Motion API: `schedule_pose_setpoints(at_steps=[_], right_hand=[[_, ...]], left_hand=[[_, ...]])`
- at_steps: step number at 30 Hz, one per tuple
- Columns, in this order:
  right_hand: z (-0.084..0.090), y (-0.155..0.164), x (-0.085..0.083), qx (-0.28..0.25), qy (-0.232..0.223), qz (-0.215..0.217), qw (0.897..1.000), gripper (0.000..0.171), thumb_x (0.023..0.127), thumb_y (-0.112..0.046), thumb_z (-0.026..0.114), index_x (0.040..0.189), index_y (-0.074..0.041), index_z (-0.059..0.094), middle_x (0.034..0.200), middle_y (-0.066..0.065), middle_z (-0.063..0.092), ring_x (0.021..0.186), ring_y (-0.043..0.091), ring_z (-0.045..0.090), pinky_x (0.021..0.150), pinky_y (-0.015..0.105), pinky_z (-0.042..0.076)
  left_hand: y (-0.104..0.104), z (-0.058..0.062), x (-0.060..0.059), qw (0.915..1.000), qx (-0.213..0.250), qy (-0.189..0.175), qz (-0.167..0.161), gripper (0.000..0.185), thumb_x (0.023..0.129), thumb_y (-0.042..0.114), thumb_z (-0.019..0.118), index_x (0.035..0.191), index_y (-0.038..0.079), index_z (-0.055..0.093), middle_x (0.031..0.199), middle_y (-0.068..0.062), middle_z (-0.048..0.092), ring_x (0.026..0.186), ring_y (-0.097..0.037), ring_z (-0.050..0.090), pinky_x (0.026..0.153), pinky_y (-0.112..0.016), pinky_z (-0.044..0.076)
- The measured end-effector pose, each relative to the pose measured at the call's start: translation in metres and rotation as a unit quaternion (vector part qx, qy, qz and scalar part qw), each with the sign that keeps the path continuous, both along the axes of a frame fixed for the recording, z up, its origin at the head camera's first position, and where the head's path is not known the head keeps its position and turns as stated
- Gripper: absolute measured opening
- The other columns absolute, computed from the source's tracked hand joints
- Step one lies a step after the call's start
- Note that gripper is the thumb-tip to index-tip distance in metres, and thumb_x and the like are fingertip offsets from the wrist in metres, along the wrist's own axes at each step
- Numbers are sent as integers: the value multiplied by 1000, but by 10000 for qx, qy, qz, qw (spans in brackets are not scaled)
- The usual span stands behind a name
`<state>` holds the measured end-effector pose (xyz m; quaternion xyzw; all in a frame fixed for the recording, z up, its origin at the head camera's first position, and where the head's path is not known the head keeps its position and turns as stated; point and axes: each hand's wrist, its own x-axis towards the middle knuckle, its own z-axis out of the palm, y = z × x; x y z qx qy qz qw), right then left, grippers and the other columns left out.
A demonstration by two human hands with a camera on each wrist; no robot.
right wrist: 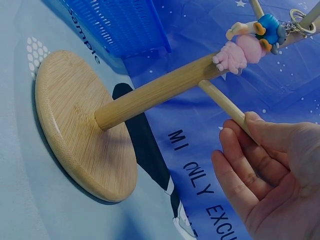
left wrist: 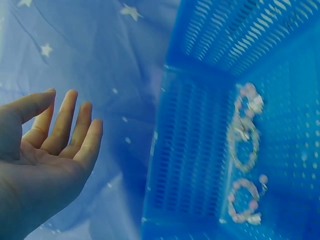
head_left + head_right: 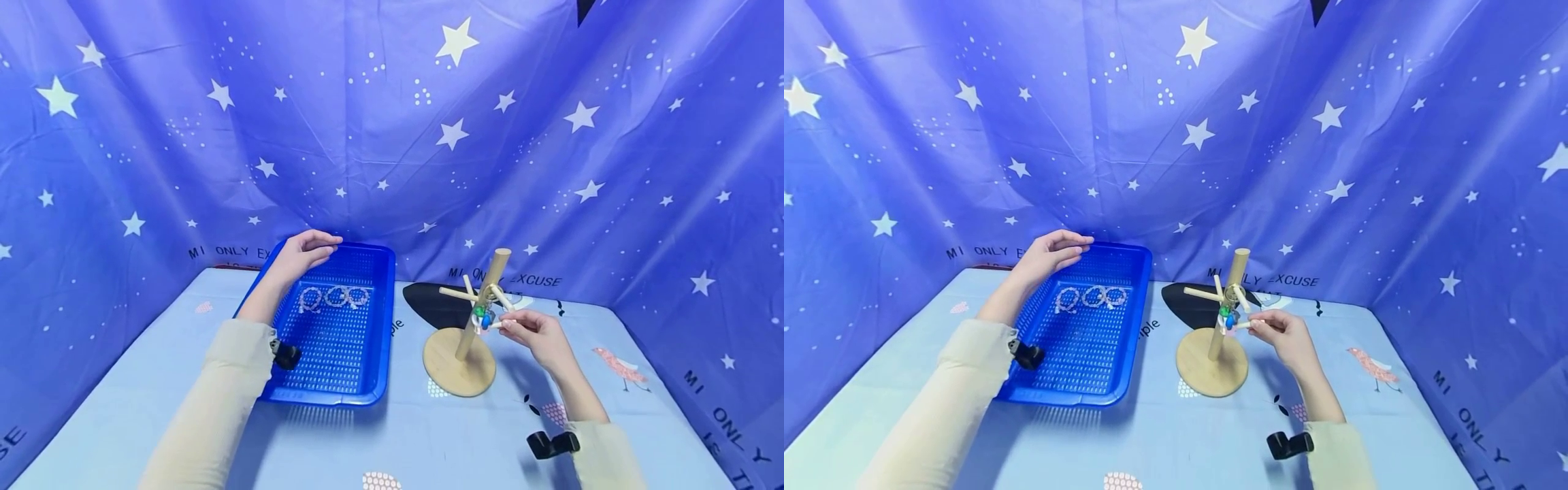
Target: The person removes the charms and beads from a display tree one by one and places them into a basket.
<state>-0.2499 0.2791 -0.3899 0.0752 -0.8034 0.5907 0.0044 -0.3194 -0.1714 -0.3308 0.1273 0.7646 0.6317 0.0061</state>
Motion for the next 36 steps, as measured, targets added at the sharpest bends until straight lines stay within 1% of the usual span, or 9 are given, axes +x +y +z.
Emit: schedule_pose_setpoints(at_steps=[2,5,8,14,20,26,28,36], right_hand=[[0,0,0,-14,-5,-2,10000,32,99,-1,58,120,22,55,95,-4,73,84,-1,71,82,20,59],[0,0,0,-21,-17,-13,10000,32,99,-2,58,121,22,55,98,0,74,84,-1,71,83,20,59],[0,0,0,-24,-31,-25,10000,32,99,-2,57,121,22,55,98,1,74,84,-1,71,83,20,59],[0,-1,0,-25,-63,-23,10000,33,99,-3,57,120,22,55,95,-5,73,84,-1,71,83,20,59],[1,-1,1,-142,-47,-6,9999,30,99,-3,58,117,21,57,89,-14,71,83,0,71,83,19,59],[1,-1,1,-94,-45,16,9999,32,99,-2,57,120,22,55,88,-17,70,84,-1,71,84,21,59],[1,-1,1,-65,-61,14,10000,33,99,-2,57,121,22,54,89,-16,70,85,-1,71,84,21,59],[1,-1,1,-90,-70,1,9999,30,99,-2,57,119,21,56,87,-15,70,84,-1,71,84,21,59]], left_hand=[[3,5,3,9998,187,-16,-59,31,103,7,51,133,-3,52,148,-19,52,134,-23,54,112,-32,45],[9,11,8,9993,336,15,-151,30,103,8,53,131,-2,53,147,-18,53,129,-16,56,109,-27,47],[14,16,11,9986,478,49,-215,29,103,9,53,130,0,54,146,-17,54,127,-14,58,108,-26,48],[25,23,20,9972,644,193,-338,28,102,8,54,129,-1,55,144,-17,56,124,-12,60,106,-25,49],[35,28,31,9955,775,328,-424,27,101,8,56,128,1,57,140,-12,60,121,-10,61,104,-22,51],[45,32,43,9948,723,516,-501,29,101,10,57,128,0,57,138,-11,62,122,-12,62,106,-25,50],[48,33,48,9944,724,556,-537,29,101,9,57,128,0,57,138,-13,62,123,-14,62,107,-26,50],[62,28,62,9931,567,803,-635,28,100,9,58,126,0,59,136,-15,63,127,-22,61,107,-31,50]])
